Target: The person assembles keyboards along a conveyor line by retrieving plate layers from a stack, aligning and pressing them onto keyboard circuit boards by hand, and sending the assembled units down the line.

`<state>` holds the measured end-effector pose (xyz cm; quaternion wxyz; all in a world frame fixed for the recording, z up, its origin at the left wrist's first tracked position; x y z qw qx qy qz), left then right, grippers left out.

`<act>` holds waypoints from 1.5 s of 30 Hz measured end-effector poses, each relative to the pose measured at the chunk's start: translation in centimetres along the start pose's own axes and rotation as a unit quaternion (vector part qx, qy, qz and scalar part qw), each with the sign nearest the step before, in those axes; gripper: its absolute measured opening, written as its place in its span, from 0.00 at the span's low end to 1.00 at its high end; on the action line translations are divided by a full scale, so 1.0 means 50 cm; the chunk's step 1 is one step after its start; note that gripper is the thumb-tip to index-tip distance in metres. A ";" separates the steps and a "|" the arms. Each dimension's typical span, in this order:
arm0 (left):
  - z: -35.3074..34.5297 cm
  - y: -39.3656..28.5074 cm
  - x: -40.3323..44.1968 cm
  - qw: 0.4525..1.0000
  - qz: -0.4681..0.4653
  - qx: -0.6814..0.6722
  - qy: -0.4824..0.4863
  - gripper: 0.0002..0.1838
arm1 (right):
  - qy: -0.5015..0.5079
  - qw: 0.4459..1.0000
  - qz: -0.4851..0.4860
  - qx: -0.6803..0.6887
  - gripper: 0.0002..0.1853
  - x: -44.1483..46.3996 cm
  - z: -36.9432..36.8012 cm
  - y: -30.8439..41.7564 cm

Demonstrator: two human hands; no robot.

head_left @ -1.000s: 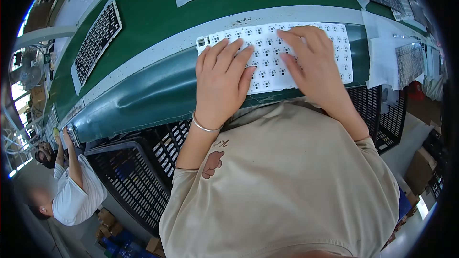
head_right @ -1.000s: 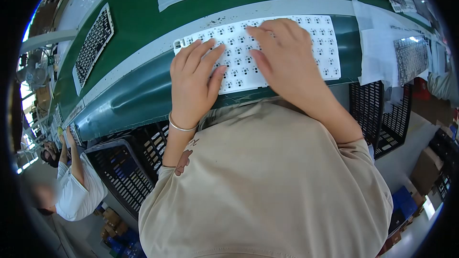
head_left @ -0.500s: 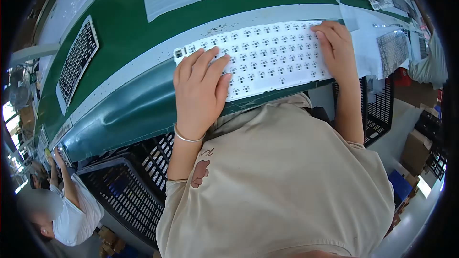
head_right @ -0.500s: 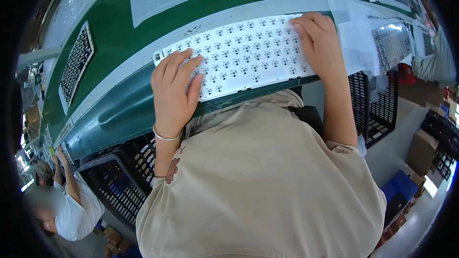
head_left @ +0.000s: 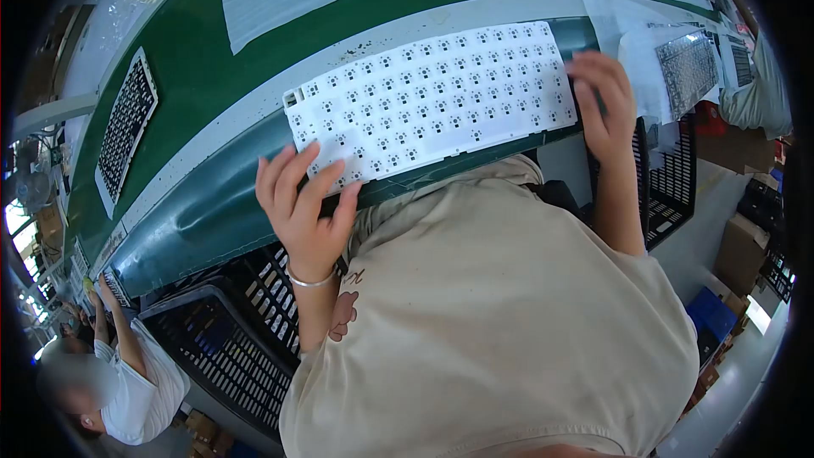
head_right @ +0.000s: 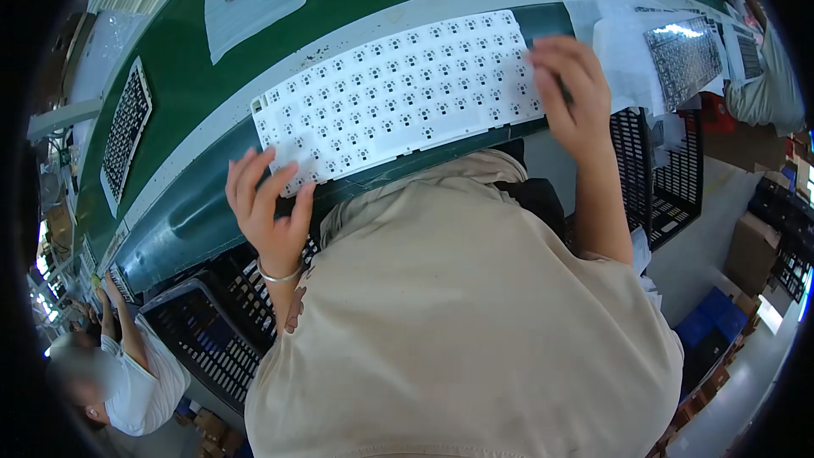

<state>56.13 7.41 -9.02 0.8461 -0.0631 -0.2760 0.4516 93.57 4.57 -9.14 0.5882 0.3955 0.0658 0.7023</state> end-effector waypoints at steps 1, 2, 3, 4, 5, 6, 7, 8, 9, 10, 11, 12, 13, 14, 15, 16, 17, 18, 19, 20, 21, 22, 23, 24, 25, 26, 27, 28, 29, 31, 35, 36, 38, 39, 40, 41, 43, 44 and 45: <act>-0.003 0.000 -0.021 1.000 0.011 0.013 -0.004 0.16 | 0.027 1.000 0.006 0.006 0.08 -0.019 0.008 0.010; -0.007 0.000 -0.043 0.999 0.023 0.025 -0.008 0.16 | 0.054 0.998 0.011 0.012 0.09 -0.039 0.016 0.022; -0.010 -0.001 -0.060 0.999 0.035 0.038 -0.012 0.15 | 0.082 0.996 0.017 0.019 0.10 -0.054 0.019 0.027; -0.015 -0.003 -0.071 0.997 0.059 0.041 -0.007 0.14 | 0.091 0.996 0.020 0.015 0.12 -0.068 0.017 0.023; -0.018 -0.004 -0.080 0.996 0.072 0.042 -0.016 0.14 | 0.086 0.996 -0.006 0.040 0.12 -0.079 0.018 0.017; -0.022 -0.004 -0.089 0.995 0.084 0.043 -0.025 0.14 | 0.081 0.994 -0.032 0.064 0.12 -0.090 0.020 0.011; -0.015 0.005 -0.098 0.994 0.098 0.043 -0.034 0.14 | 0.077 0.992 -0.058 0.087 0.12 -0.093 0.016 0.016; -0.014 0.000 -0.095 0.993 0.096 0.058 -0.040 0.13 | 0.073 0.992 -0.058 0.088 0.11 -0.094 0.018 0.011; -0.014 -0.001 -0.095 0.993 0.094 0.056 -0.046 0.13 | 0.068 0.992 -0.059 0.089 0.11 -0.096 0.019 0.004; -0.016 -0.003 -0.096 0.993 0.091 0.055 -0.053 0.13 | 0.062 0.992 -0.060 0.089 0.11 -0.097 0.021 -0.004; -0.017 -0.002 -0.095 0.993 0.087 0.054 -0.060 0.13 | 0.055 0.992 -0.069 0.086 0.10 -0.099 0.020 -0.011; -0.018 -0.001 -0.097 0.993 0.080 0.056 -0.063 0.13 | 0.049 0.992 -0.079 0.082 0.09 -0.101 0.018 -0.018; -0.019 0.001 -0.102 0.993 0.073 0.059 -0.066 0.13 | 0.042 0.992 -0.087 0.078 0.09 -0.103 0.018 -0.024; -0.020 0.002 -0.106 0.993 0.065 0.063 -0.070 0.13 | 0.037 0.990 -0.113 0.070 0.09 -0.104 0.020 -0.032; -0.020 0.004 -0.108 0.993 0.062 0.068 -0.069 0.12 | 0.030 0.988 -0.137 0.064 0.09 -0.101 0.021 -0.038; -0.020 0.005 -0.110 0.993 0.059 0.075 -0.068 0.12 | 0.024 0.985 -0.160 0.059 0.09 -0.097 0.020 -0.044; -0.021 0.005 -0.112 0.993 0.057 0.083 -0.068 0.12 | 0.004 0.979 -0.184 0.084 0.10 -0.094 0.020 -0.051; -0.021 0.007 -0.112 0.993 0.055 0.081 -0.067 0.10 | -0.016 0.972 -0.206 0.110 0.11 -0.089 0.017 -0.056; -0.017 0.008 -0.113 0.993 0.074 0.062 -0.070 0.10 | -0.037 0.964 -0.227 0.137 0.11 -0.084 0.014 -0.062; -0.012 0.007 -0.111 0.992 0.092 0.044 -0.075 0.09 | -0.046 0.962 -0.233 0.139 0.12 -0.080 0.013 -0.066; -0.010 0.010 -0.102 0.990 0.108 0.025 -0.083 0.09 | -0.056 0.960 -0.237 0.135 0.12 -0.076 0.011 -0.071; 0.004 0.007 -0.073 0.987 0.090 0.043 -0.124 0.08 | -0.067 0.959 -0.241 0.131 0.12 -0.073 0.009 -0.077; 0.011 0.013 -0.044 0.987 0.069 0.052 -0.137 0.08 | -0.077 0.958 -0.246 0.126 0.12 -0.072 0.007 -0.084; 0.017 0.025 -0.014 0.986 0.051 0.062 -0.148 0.08 | -0.087 0.956 -0.245 0.136 0.12 -0.074 0.007 -0.093; 0.023 0.034 0.019 0.984 0.035 0.072 -0.160 0.07 | -0.096 0.954 -0.244 0.146 0.12 -0.076 0.006 -0.103; 0.028 0.039 0.069 0.985 0.023 0.072 -0.158 0.07 | -0.105 0.952 -0.244 0.155 0.12 -0.075 0.007 -0.109; 0.029 0.032 0.135 0.988 0.008 0.062 -0.143 0.08 | -0.104 0.953 -0.241 0.154 0.12 -0.075 0.008 -0.108; 0.031 0.037 0.202 0.991 -0.007 0.050 -0.128 0.08 | -0.104 0.954 -0.239 0.151 0.12 -0.073 0.004 -0.095; 0.012 0.041 0.268 0.994 -0.030 0.032 -0.100 0.09 | -0.105 0.954 -0.237 0.147 0.12 -0.072 0.005 -0.094; -0.048 0.042 0.400 0.997 -0.065 -0.041 -0.024 0.09 | -0.108 0.963 -0.211 0.130 0.11 -0.068 0.006 -0.089; -0.294 0.065 0.626 0.986 -0.166 -0.002 0.005 0.15 | -0.130 0.968 -0.191 0.100 0.09 -0.063 0.004 -0.081; -0.354 0.063 0.669 0.987 -0.162 0.013 -0.021 0.17 | -0.145 0.966 -0.193 0.097 0.06 -0.064 0.002 -0.080; -0.462 0.070 0.738 0.984 -0.160 0.077 0.008 0.24 | -0.148 0.964 -0.201 0.088 0.05 -0.068 0.004 -0.078; -0.470 0.052 0.746 0.986 -0.129 0.079 0.067 0.23 | -0.150 0.963 -0.205 0.085 0.05 -0.069 0.003 -0.078; -0.466 0.027 0.752 0.984 -0.099 0.081 0.125 0.22 | -0.157 0.966 -0.189 0.083 0.04 -0.068 0.004 -0.078; -0.469 0.010 0.759 0.977 -0.069 0.084 0.183 0.22 | -0.156 0.968 -0.177 0.080 0.04 -0.067 0.003 -0.079; -0.530 0.044 0.775 0.986 -0.043 0.106 0.124 0.17 | -0.154 0.973 -0.153 0.074 0.04 -0.067 0.003 -0.079; -0.532 0.051 0.777 0.988 -0.033 0.100 0.114 0.16 | -0.151 0.972 -0.164 0.079 0.05 -0.069 0.003 -0.081; -0.531 0.061 0.780 0.990 -0.022 0.094 0.103 0.14 | -0.151 0.972 -0.165 0.078 0.05 -0.070 0.004 -0.081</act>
Point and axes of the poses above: each hand's wrist, its own x-axis towards the middle knuckle, its own z-axis out of the back of the hand, y = z × x, the point moved 4 cm from there along x, towards the middle knuckle, and after that the axes turned 4 degrees about x, right-handed, at the moved point
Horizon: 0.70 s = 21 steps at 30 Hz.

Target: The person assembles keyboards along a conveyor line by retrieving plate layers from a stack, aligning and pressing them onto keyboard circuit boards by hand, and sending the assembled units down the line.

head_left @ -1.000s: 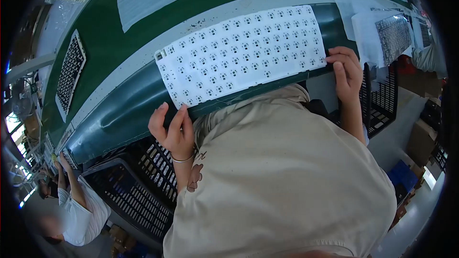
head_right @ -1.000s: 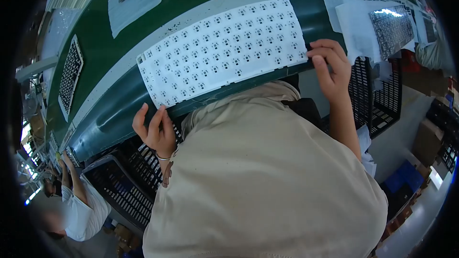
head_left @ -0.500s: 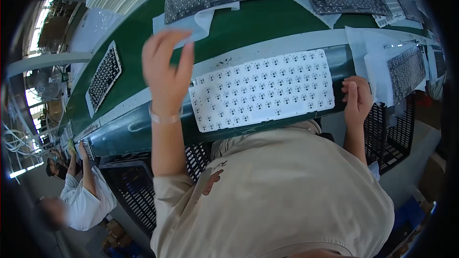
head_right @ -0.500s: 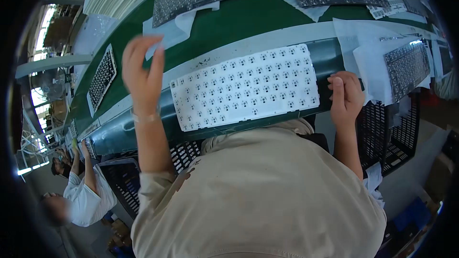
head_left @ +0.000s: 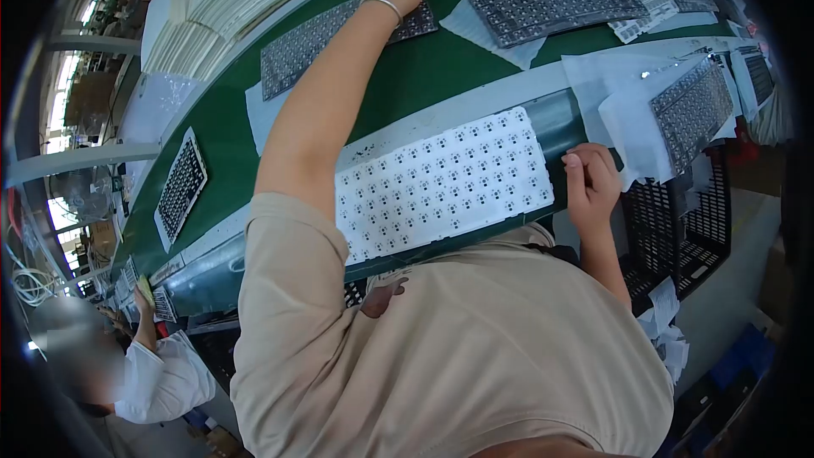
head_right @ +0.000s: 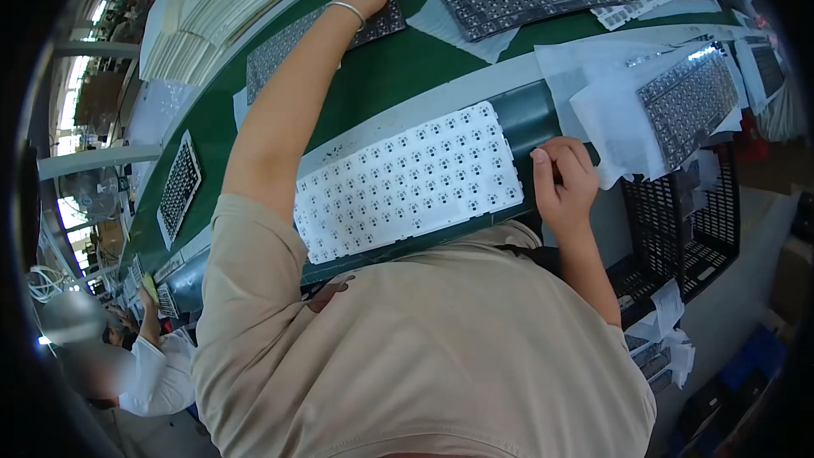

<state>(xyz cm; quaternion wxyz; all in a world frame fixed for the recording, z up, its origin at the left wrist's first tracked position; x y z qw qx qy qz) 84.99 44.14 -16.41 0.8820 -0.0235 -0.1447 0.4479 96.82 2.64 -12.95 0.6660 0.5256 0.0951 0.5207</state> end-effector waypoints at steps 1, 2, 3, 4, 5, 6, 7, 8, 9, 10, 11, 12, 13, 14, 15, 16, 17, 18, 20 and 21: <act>0.015 0.003 -0.006 0.999 -0.010 0.032 -0.006 0.15 | 0.000 1.000 0.000 0.002 0.05 -0.001 -0.001 0.000; 0.038 0.007 -0.022 0.998 -0.018 0.067 -0.011 0.17 | 0.001 1.000 0.001 0.005 0.05 -0.001 -0.005 0.000; 0.056 0.017 -0.037 0.994 -0.025 0.102 -0.015 0.19 | 0.000 1.000 0.005 -0.001 0.05 0.001 -0.007 0.004; 0.048 0.039 -0.035 0.997 -0.038 0.072 0.010 0.21 | -0.001 1.000 0.009 -0.005 0.04 0.003 -0.007 0.008; 0.033 0.066 -0.028 0.997 -0.051 0.043 0.037 0.23 | -0.002 1.000 0.011 -0.009 0.04 0.003 -0.008 0.011; 0.018 0.091 -0.027 0.996 -0.064 0.015 0.063 0.24 | -0.004 1.000 0.009 -0.015 0.04 0.000 -0.009 0.012; 0.052 0.076 -0.043 0.997 -0.041 0.018 0.063 0.21 | -0.005 1.000 0.007 -0.018 0.04 -0.001 -0.011 0.011; 0.104 0.028 -0.065 0.998 -0.016 0.022 0.061 0.18 | -0.005 1.000 0.007 -0.021 0.04 -0.002 -0.014 0.009; 0.130 -0.002 -0.080 0.998 0.008 0.024 0.059 0.15 | -0.007 0.999 0.027 -0.030 0.05 -0.002 -0.016 0.007; 0.121 -0.008 -0.079 0.999 0.008 0.026 0.035 0.16 | -0.010 0.999 0.034 -0.033 0.05 -0.002 -0.019 0.005; 0.096 -0.009 -0.070 1.000 0.007 0.024 0.012 0.16 | -0.014 0.998 0.040 -0.039 0.05 -0.003 -0.020 0.004; 0.075 -0.002 -0.061 1.000 0.005 0.020 -0.012 0.17 | -0.018 0.998 0.045 -0.048 0.05 -0.004 -0.018 0.005; 0.056 0.010 -0.052 1.000 0.006 0.015 -0.012 0.18 | -0.020 0.997 0.051 -0.058 0.06 -0.004 -0.018 0.005; 0.044 0.017 -0.038 1.000 0.004 0.010 -0.015 0.19 | -0.021 0.997 0.047 -0.057 0.06 -0.005 -0.019 0.007; 0.033 0.019 -0.022 1.000 0.003 0.004 -0.017 0.20 | -0.021 0.997 0.043 -0.057 0.07 -0.006 -0.019 0.005; 0.034 0.019 -0.013 1.000 -0.005 -0.005 0.006 0.19 | -0.020 0.998 0.037 -0.056 0.07 -0.008 -0.018 0.003; 0.038 0.029 -0.009 0.999 -0.012 -0.012 0.031 0.19 | -0.026 0.997 0.043 -0.055 0.07 -0.008 -0.018 0.004; 0.041 0.040 -0.002 0.998 -0.018 -0.019 0.055 0.19 | -0.027 0.997 0.040 -0.055 0.07 -0.009 -0.017 0.003; 0.043 0.069 0.004 0.995 -0.039 -0.035 0.081 0.21 | -0.029 0.998 0.035 -0.050 0.07 -0.009 -0.018 0.001; 0.052 0.084 -0.006 0.993 -0.060 -0.023 0.098 0.23 | -0.029 0.997 0.042 -0.053 0.07 -0.010 -0.020 0.006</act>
Point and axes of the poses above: each hand's wrist, its own x-axis towards the middle knuckle, its own z-axis out of the back of the hand, y = z × x, the point moved 4 cm from there along x, towards the middle knuckle, and after that the axes turned 4 degrees about x, right-handed, at the moved point
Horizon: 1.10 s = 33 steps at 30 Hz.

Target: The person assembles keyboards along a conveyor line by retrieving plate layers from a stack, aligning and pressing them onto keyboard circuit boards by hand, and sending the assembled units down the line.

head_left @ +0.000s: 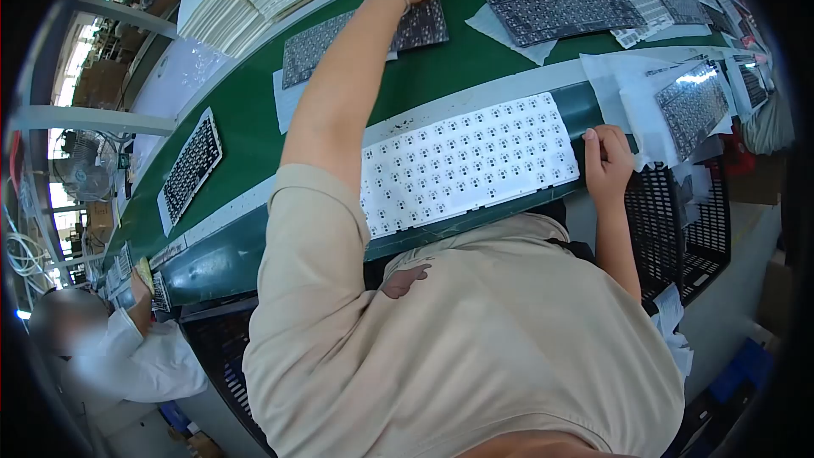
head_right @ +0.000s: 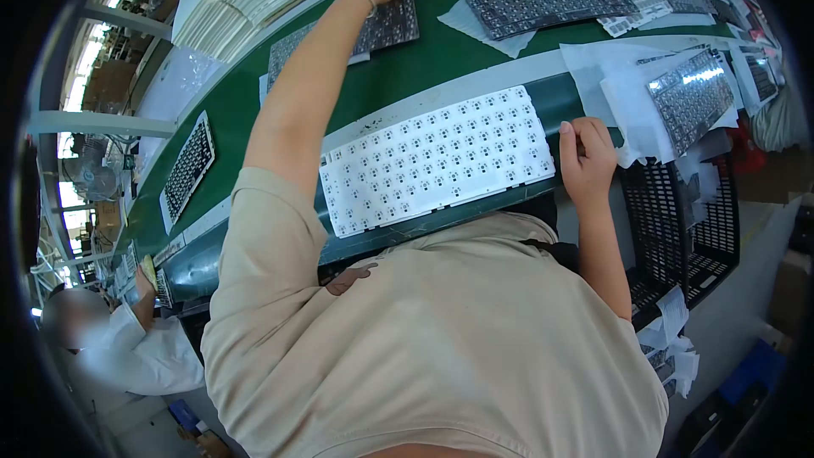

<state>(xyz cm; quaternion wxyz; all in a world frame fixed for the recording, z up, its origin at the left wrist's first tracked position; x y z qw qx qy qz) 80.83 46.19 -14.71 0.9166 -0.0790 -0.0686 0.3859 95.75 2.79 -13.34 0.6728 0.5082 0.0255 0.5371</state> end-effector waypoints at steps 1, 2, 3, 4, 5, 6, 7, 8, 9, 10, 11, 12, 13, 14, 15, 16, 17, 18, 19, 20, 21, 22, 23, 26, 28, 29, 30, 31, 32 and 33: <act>0.004 0.001 -0.012 1.000 -0.019 0.013 0.020 0.24 | 0.001 1.000 0.007 -0.002 0.07 0.000 0.000 -0.002; 0.005 0.001 -0.026 0.999 -0.010 0.006 0.037 0.26 | 0.002 1.000 0.014 -0.002 0.07 0.002 -0.002 -0.002; 0.014 -0.002 -0.040 1.000 -0.014 -0.002 0.017 0.26 | 0.006 1.000 0.004 -0.003 0.07 0.003 -0.003 -0.001; 0.027 -0.008 -0.055 1.000 -0.019 -0.011 -0.005 0.26 | 0.010 1.000 -0.006 -0.004 0.07 0.003 -0.001 0.000; 0.038 -0.013 -0.070 0.999 -0.024 -0.020 -0.025 0.27 | 0.015 1.000 -0.016 -0.006 0.07 0.002 0.000 0.002; 0.052 -0.017 -0.085 0.998 -0.025 -0.023 -0.059 0.26 | 0.015 1.000 -0.020 -0.004 0.07 -0.001 0.001 0.004; 0.074 -0.021 -0.095 0.995 -0.027 -0.026 -0.095 0.26 | 0.014 1.000 -0.023 -0.002 0.08 -0.002 -0.001 0.006; 0.099 -0.021 -0.096 0.990 -0.031 -0.028 -0.132 0.26 | 0.011 1.000 -0.025 -0.001 0.08 0.001 -0.001 0.006; 0.124 -0.006 -0.093 0.983 -0.031 -0.051 -0.171 0.25 | 0.017 1.000 -0.025 0.003 0.07 0.005 0.000 0.003; 0.153 0.023 -0.090 0.975 -0.030 -0.073 -0.209 0.23 | 0.023 0.999 -0.026 0.008 0.07 0.006 0.001 0.000; 0.186 0.053 -0.096 0.964 -0.030 -0.095 -0.246 0.23 | 0.030 0.999 -0.027 0.014 0.06 0.006 0.002 -0.004; 0.225 0.085 -0.108 0.950 -0.044 -0.169 -0.261 0.20 | 0.042 0.995 -0.072 0.045 0.05 0.006 0.002 -0.020; 0.270 0.113 -0.123 0.929 -0.059 -0.240 -0.274 0.19 | 0.055 0.989 -0.117 0.078 0.05 0.005 0.002 -0.039; 0.328 0.109 -0.166 0.904 -0.065 -0.262 -0.332 0.19 | 0.067 0.979 -0.159 0.111 0.06 0.008 -0.004 -0.050; 0.386 0.107 -0.220 0.873 -0.073 -0.282 -0.390 0.20 | 0.082 0.970 -0.185 0.138 0.08 0.021 -0.012 -0.043; 0.431 0.155 -0.250 0.882 -0.107 -0.341 -0.307 0.20 | 0.099 0.958 -0.212 0.164 0.10 0.036 -0.015 -0.024; 0.464 0.192 -0.281 0.881 -0.139 -0.396 -0.220 0.20 | 0.116 0.945 -0.239 0.191 0.13 0.048 -0.020 -0.010; 0.483 0.193 -0.316 0.841 -0.133 -0.466 -0.243 0.19 | 0.157 0.946 -0.215 0.183 0.17 0.065 -0.032 -0.003; 0.496 0.196 -0.351 0.795 -0.126 -0.532 -0.263 0.17 | 0.179 0.938 -0.211 0.211 0.17 0.086 -0.049 0.018; 0.509 0.216 -0.376 0.766 -0.144 -0.579 -0.239 0.15 | 0.201 0.927 -0.207 0.238 0.17 0.111 -0.074 0.052; 0.515 0.221 -0.396 0.759 -0.141 -0.584 -0.253 0.15 | 0.223 0.916 -0.204 0.264 0.18 0.133 -0.104 0.086; 0.519 0.225 -0.414 0.750 -0.137 -0.589 -0.266 0.15 | 0.259 0.912 -0.160 0.273 0.18 0.160 -0.140 0.121; 0.521 0.229 -0.430 0.741 -0.135 -0.595 -0.280 0.15 | 0.294 0.906 -0.116 0.280 0.19 0.188 -0.183 0.156; 0.518 0.225 -0.450 0.748 -0.151 -0.572 -0.301 0.15 | 0.350 0.910 0.065 0.211 0.26 0.253 -0.349 0.272; 0.513 0.219 -0.454 0.743 -0.148 -0.567 -0.322 0.15 | 0.338 0.918 0.149 0.147 0.33 0.263 -0.498 0.317; 0.510 0.211 -0.456 0.744 -0.147 -0.560 -0.332 0.15 | 0.340 0.918 0.183 0.091 0.37 0.262 -0.566 0.343; 0.507 0.199 -0.458 0.746 -0.146 -0.553 -0.342 0.16 | 0.342 0.922 0.183 0.014 0.40 0.251 -0.608 0.387; 0.506 0.195 -0.459 0.748 -0.144 -0.544 -0.351 0.16 | 0.341 0.920 0.183 -0.063 0.42 0.243 -0.645 0.426; 0.501 0.201 -0.456 0.743 -0.149 -0.554 -0.346 0.17 | 0.326 0.919 0.205 -0.088 0.43 0.232 -0.695 0.446; 0.500 0.190 -0.459 0.751 -0.149 -0.537 -0.353 0.17 | 0.311 0.917 0.223 -0.112 0.43 0.217 -0.754 0.452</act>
Point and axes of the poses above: each hand's wrist, its own x-axis towards the middle knuckle, its own z-axis out of the back of the hand, y = z × x, the point moved 4 cm from there along x, towards the middle knuckle, and after that the axes turned 4 degrees about x, right-handed, at the moved point
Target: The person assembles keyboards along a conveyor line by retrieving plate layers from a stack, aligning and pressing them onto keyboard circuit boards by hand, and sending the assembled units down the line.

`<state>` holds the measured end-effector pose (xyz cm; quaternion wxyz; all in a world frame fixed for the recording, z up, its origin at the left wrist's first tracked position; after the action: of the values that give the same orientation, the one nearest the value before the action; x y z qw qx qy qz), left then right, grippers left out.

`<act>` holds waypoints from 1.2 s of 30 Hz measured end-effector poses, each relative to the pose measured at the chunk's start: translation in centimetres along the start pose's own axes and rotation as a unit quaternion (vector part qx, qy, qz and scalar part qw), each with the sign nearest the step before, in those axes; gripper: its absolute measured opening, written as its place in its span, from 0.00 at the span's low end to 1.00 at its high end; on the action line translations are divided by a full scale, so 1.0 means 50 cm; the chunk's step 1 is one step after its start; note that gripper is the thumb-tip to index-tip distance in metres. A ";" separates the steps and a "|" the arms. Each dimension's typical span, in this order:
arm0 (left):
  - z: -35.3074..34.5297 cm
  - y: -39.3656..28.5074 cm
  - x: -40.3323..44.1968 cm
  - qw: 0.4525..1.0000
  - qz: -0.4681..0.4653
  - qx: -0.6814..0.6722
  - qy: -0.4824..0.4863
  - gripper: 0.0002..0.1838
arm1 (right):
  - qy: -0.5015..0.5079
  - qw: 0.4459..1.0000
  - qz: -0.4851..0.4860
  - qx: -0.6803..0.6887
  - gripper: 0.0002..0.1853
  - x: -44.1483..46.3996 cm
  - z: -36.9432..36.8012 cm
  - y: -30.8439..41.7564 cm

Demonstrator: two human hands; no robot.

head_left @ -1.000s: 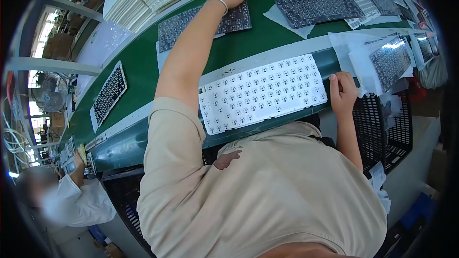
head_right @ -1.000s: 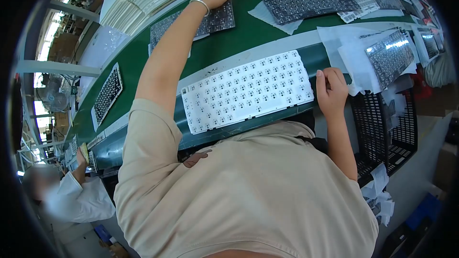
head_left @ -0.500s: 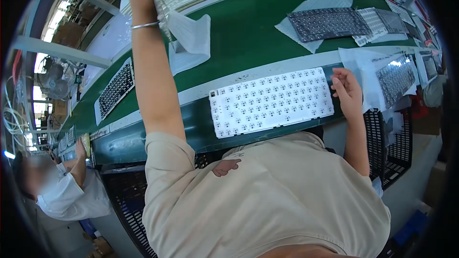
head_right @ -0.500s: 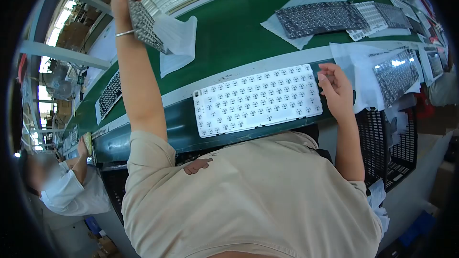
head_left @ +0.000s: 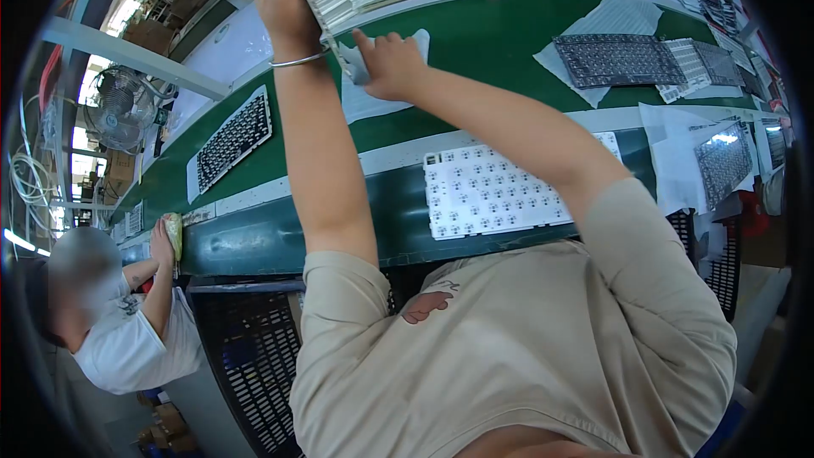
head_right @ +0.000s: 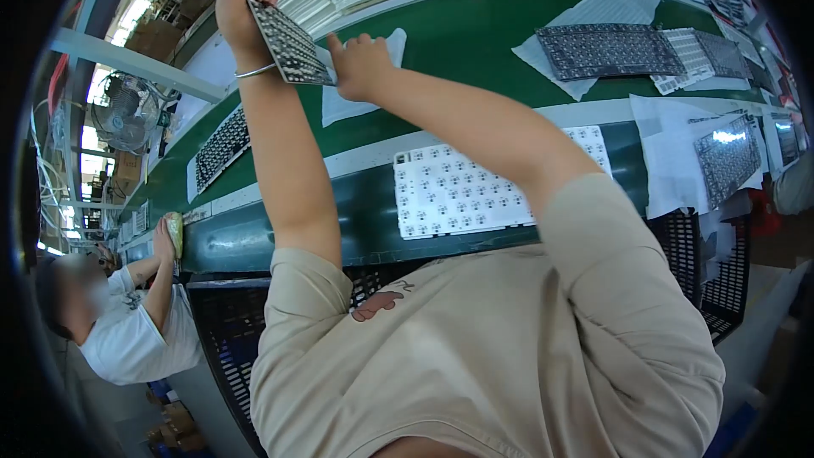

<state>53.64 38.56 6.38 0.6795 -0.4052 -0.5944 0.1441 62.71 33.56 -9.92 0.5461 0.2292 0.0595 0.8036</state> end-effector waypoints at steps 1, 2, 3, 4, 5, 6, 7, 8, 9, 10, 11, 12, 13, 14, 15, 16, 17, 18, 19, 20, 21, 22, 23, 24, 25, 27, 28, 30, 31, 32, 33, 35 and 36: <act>-0.013 -0.007 -0.008 1.000 -0.009 0.018 0.001 0.17 | -0.010 0.999 0.008 -0.031 0.44 0.018 -0.011 0.016; -0.017 -0.013 -0.009 0.999 -0.020 0.036 0.002 0.17 | 0.001 1.000 -0.001 -0.018 0.44 0.033 -0.019 0.013; -0.006 -0.006 -0.008 1.000 0.003 0.014 -0.004 0.17 | 0.012 1.000 -0.010 -0.005 0.43 0.046 -0.026 0.004; -0.006 -0.011 -0.009 1.000 0.001 0.017 -0.011 0.17 | 0.026 0.999 -0.018 0.008 0.43 0.051 -0.029 -0.005; -0.012 -0.021 -0.015 1.000 0.001 0.019 -0.021 0.17 | -0.063 0.996 -0.005 -0.057 0.46 0.047 -0.012 -0.021; -0.008 -0.025 -0.024 0.999 0.001 0.020 -0.034 0.17 | -0.079 0.994 0.012 -0.070 0.47 0.034 0.004 -0.057; 0.032 -0.007 -0.029 0.984 -0.039 0.165 -0.064 0.21 | -0.094 0.992 0.028 -0.083 0.48 0.012 0.058 -0.084; 0.030 -0.016 -0.035 0.983 -0.057 0.158 -0.076 0.21 | -0.096 0.990 0.027 -0.102 0.48 -0.009 0.083 -0.126; 0.013 -0.033 -0.038 0.982 -0.075 0.152 -0.088 0.21 | -0.072 0.987 0.016 -0.142 0.46 -0.040 0.116 -0.164; 0.002 -0.050 -0.040 0.980 -0.095 0.144 -0.099 0.21 | -0.070 0.983 0.029 -0.167 0.40 -0.071 0.120 -0.226; 0.002 -0.057 -0.046 0.980 -0.079 0.137 -0.116 0.21 | -0.042 0.985 0.011 -0.165 0.29 -0.100 0.125 -0.284; 0.006 -0.057 -0.048 0.982 -0.078 0.122 -0.118 0.21 | 0.049 0.975 -0.035 -0.216 0.22 -0.129 0.125 -0.334; 0.010 -0.058 -0.048 0.984 -0.077 0.106 -0.120 0.21 | 0.138 0.951 -0.079 -0.265 0.15 -0.148 0.125 -0.365; 0.008 -0.063 -0.046 0.986 -0.076 0.090 -0.121 0.21 | 0.156 0.945 -0.105 -0.267 0.14 -0.156 0.145 -0.354; -0.003 -0.071 -0.049 0.986 -0.073 0.082 -0.126 0.21 | 0.173 0.938 -0.131 -0.269 0.13 -0.170 0.173 -0.338; -0.002 -0.066 -0.047 0.987 -0.076 0.081 -0.118 0.21 | 0.190 0.931 -0.157 -0.270 0.12 -0.182 0.188 -0.323; 0.004 -0.061 -0.045 0.988 -0.079 0.080 -0.109 0.21 | 0.133 0.954 -0.115 -0.243 0.14 -0.182 0.194 -0.300; 0.005 -0.059 -0.043 0.989 -0.081 0.080 -0.098 0.21 | 0.074 0.971 -0.073 -0.214 0.16 -0.180 0.198 -0.274; 0.002 -0.055 -0.041 0.990 -0.050 -0.086 -0.095 0.21 | 0.014 0.982 -0.031 -0.183 0.18 -0.175 0.203 -0.251; -0.007 -0.052 -0.040 0.964 -0.015 -0.249 -0.089 0.21 | 0.040 0.993 -0.004 -0.112 0.23 -0.164 0.185 -0.238; -0.001 -0.059 -0.039 0.974 -0.041 -0.203 -0.087 0.20 | 0.065 0.997 0.023 -0.039 0.28 -0.156 0.161 -0.235; 0.005 -0.065 -0.039 0.981 -0.066 -0.157 -0.087 0.19 | 0.091 0.993 0.043 -0.055 0.30 -0.156 0.120 -0.249; 0.042 -0.082 -0.034 0.979 -0.153 0.100 -0.086 0.17 | 0.116 0.989 0.063 -0.074 0.33 -0.157 0.065 -0.271; 0.066 -0.098 -0.028 0.905 -0.231 0.349 -0.082 0.14 | 0.141 0.982 0.083 -0.094 0.35 -0.161 0.033 -0.286; 0.099 -0.115 -0.025 0.957 -0.153 0.207 -0.133 0.14 | 0.149 0.982 0.072 -0.091 0.36 -0.166 0.023 -0.294; 0.158 -0.173 -0.028 0.984 -0.058 -0.038 -0.163 0.15 | 0.163 0.982 0.052 -0.082 0.37 -0.168 0.014 -0.297; 0.175 -0.204 -0.034 0.979 -0.044 -0.135 -0.147 0.15 | 0.150 0.985 0.040 -0.073 0.37 -0.163 0.025 -0.290; 0.154 -0.280 -0.064 0.976 -0.060 -0.161 -0.136 0.16 | 0.125 0.991 0.016 -0.048 0.36 -0.151 0.061 -0.259; 0.143 -0.296 -0.082 0.962 -0.091 -0.216 -0.138 0.17 | 0.083 0.994 -0.005 0.066 0.36 -0.140 0.082 -0.249; 0.131 -0.305 -0.097 0.945 -0.123 -0.270 -0.141 0.17 | 0.042 0.983 -0.025 0.177 0.36 -0.130 0.104 -0.241; 0.121 -0.310 -0.105 0.942 -0.140 -0.282 -0.118 0.17 | 0.001 0.957 -0.046 0.287 0.37 -0.123 0.128 -0.234; 0.117 -0.298 -0.115 0.916 -0.136 -0.369 -0.080 0.17 | 0.091 0.792 -0.128 0.590 0.32 -0.144 0.209 -0.165; 0.092 -0.291 -0.133 0.905 -0.139 -0.384 -0.115 0.17 | 0.131 0.667 -0.167 0.714 0.30 -0.167 0.237 -0.131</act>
<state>43.56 26.63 12.14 0.4114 -0.5283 -0.7283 -0.1459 75.91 26.80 -4.19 0.3266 0.4278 0.7235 0.4322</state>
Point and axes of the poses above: each hand's wrist, its own x-axis towards the middle knuckle, its own z-axis out of the back of the hand, y = z × x, the point moved 4 cm from there along x, towards the middle knuckle, and after that the axes turned 4 degrees about x, right-handed, at the moved point
